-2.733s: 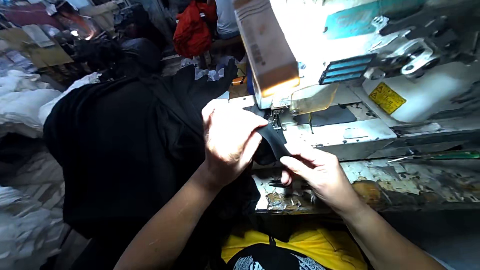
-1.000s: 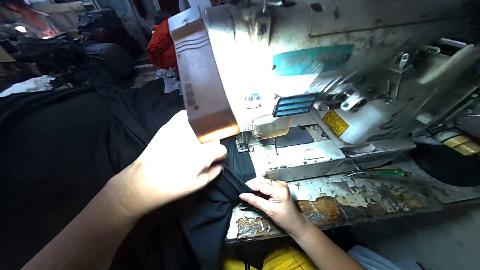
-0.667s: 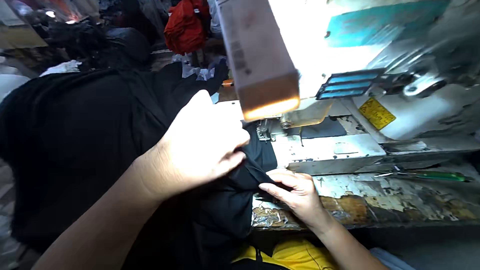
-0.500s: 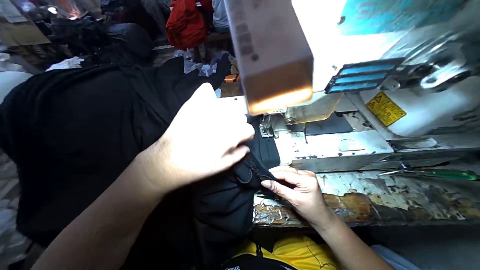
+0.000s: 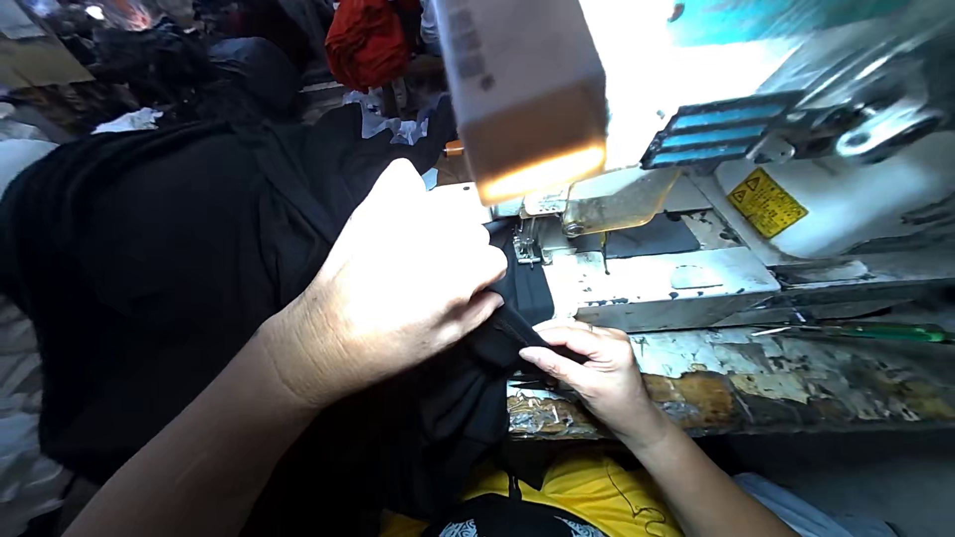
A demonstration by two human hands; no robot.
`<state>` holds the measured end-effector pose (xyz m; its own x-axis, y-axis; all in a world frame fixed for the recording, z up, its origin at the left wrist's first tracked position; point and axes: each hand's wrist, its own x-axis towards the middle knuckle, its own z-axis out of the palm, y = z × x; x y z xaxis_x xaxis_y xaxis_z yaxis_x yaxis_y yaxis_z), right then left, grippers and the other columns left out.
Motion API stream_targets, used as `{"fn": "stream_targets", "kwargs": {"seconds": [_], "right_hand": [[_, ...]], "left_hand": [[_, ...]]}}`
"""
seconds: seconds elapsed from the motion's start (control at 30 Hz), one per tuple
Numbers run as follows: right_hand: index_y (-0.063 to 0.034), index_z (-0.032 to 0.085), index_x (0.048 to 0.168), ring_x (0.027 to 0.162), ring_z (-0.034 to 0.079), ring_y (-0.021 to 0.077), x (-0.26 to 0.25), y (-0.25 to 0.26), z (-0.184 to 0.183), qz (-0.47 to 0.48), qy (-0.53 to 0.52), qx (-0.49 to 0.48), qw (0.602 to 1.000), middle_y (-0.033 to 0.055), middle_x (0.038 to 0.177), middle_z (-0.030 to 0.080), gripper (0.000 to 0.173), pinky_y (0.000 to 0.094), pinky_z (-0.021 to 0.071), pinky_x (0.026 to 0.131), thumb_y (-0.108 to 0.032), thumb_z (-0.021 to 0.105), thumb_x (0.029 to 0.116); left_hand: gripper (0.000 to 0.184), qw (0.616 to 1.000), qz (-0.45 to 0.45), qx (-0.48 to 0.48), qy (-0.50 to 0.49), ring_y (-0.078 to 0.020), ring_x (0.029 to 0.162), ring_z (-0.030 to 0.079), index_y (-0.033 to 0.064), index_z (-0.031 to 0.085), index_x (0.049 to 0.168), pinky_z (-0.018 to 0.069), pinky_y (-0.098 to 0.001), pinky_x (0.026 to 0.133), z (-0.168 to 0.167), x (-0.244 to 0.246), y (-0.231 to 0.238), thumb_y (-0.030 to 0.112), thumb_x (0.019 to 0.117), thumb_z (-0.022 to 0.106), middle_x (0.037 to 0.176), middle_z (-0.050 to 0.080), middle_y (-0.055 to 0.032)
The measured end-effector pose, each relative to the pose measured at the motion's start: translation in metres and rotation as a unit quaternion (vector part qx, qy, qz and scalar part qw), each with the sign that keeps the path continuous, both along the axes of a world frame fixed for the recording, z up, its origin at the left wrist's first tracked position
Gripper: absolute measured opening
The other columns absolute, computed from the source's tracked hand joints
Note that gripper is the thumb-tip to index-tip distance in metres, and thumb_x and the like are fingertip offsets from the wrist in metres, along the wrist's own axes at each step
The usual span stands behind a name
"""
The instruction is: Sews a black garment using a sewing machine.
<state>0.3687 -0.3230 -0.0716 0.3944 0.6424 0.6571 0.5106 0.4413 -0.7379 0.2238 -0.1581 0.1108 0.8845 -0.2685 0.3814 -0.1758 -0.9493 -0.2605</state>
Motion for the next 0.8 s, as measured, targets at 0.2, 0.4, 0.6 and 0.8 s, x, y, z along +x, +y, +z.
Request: {"fn": "stream_targets", "kwargs": {"seconds": [0.2, 0.4, 0.6, 0.8], "right_hand": [[-0.0071, 0.076, 0.092, 0.075, 0.065, -0.0054, -0.036, -0.035, 0.025, 0.013, 0.07, -0.004, 0.997, -0.0039, 0.091, 0.074, 0.015, 0.0103, 0.0553, 0.067, -0.02, 0.07, 0.0967], [-0.0076, 0.076, 0.094, 0.075, 0.066, -0.0065, -0.043, -0.039, 0.02, -0.027, 0.046, 0.006, 0.999, -0.0034, 0.094, 0.075, 0.013, 0.0088, 0.0544, 0.065, -0.019, 0.07, 0.0962], [0.0007, 0.076, 0.09, 0.072, 0.065, -0.0058, -0.025, -0.005, 0.014, -0.06, 0.043, 0.033, 0.997, 0.0012, 0.089, 0.074, 0.015, 0.0098, 0.0547, 0.065, -0.012, 0.07, 0.0946], [-0.0157, 0.07, 0.094, 0.091, 0.069, -0.0022, -0.006, -0.046, 0.031, -0.083, -0.082, 0.062, 0.991, -0.007, 0.095, 0.074, 0.016, 0.0159, 0.0574, 0.08, -0.027, 0.063, 0.1025]], "left_hand": [[0.012, 0.994, 0.009, -0.089, -0.056, -0.026, 0.137, 0.053, 0.0183, 0.07, 0.1, 0.0279, -0.0629, 0.115, -0.09, -0.019, -0.027, 0.02, 0.1001, 0.059, 0.123, 0.073, 0.0029], [0.023, 0.99, 0.026, -0.118, -0.075, -0.0265, 0.137, 0.054, 0.0166, 0.073, 0.093, 0.0237, -0.0647, 0.116, -0.09, -0.015, -0.027, 0.007, 0.0982, 0.053, 0.109, 0.077, 0.0035], [0.019, 0.993, 0.042, -0.096, -0.047, -0.0299, 0.129, 0.058, 0.0159, 0.072, 0.091, 0.02, -0.068, 0.115, -0.075, 0.015, -0.005, 0.009, 0.0924, 0.055, 0.096, 0.075, 0.0022], [0.023, 0.958, 0.093, -0.218, -0.158, -0.0281, 0.148, 0.04, 0.0211, 0.068, 0.112, 0.0153, -0.0669, 0.117, -0.127, -0.007, -0.052, 0.012, 0.0996, 0.051, 0.129, 0.071, 0.0031]]}}
